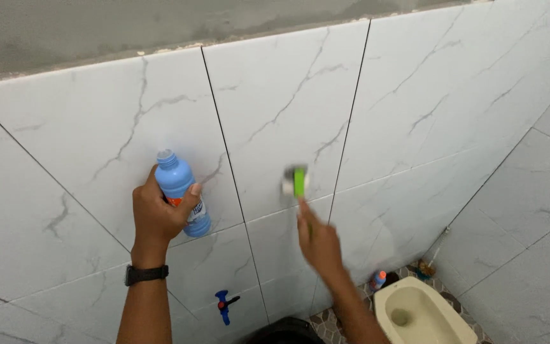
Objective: Scrubbing bathroom wall tiles using a brush and liquid cleaning solution.
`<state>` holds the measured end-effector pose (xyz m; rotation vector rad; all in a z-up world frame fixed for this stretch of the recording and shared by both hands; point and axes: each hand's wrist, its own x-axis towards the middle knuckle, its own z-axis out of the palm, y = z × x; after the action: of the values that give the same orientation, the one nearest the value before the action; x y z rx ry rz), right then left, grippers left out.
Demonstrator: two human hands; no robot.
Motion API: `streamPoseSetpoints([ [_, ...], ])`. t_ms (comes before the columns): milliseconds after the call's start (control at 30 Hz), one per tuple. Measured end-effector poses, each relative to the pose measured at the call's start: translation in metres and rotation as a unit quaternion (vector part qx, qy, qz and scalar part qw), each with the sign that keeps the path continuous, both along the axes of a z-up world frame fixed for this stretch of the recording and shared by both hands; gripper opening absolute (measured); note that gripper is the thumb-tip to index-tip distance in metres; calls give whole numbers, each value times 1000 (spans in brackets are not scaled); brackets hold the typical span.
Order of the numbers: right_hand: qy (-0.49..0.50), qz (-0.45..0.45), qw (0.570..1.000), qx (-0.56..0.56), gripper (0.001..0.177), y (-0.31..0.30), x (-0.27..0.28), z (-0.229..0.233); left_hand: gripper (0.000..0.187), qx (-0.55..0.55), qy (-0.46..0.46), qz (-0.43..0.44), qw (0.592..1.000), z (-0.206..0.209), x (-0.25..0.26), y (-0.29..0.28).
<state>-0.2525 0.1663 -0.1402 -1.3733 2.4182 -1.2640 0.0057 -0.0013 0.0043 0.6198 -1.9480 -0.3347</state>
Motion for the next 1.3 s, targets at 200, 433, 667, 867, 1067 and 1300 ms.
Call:
streamPoseSetpoints([
  [200,86,44,975,-202,49,-15,-11,170,48,13,-5,6,1000,-3,0,-3],
  [433,-13,18,999,-36,54,8,-3,-41,46,10,12,1,1000,0,-1,0],
  [667,12,-8,1000,-7,50,4,-29,-6,45,32,8,-8,999,-6,0,-3],
  [867,130,19,966,-222,48,-10,-53,151,46,10,9,11,1000,-6,-3,1],
  [1067,5,-51,994,-95,51,7,-35,-13,49,7,22,19,1000,-14,-6,-7],
  [1300,-59,-74,993,-67,49,25,-44,-76,49,-28,1,29,999,-17,-3,-9],
])
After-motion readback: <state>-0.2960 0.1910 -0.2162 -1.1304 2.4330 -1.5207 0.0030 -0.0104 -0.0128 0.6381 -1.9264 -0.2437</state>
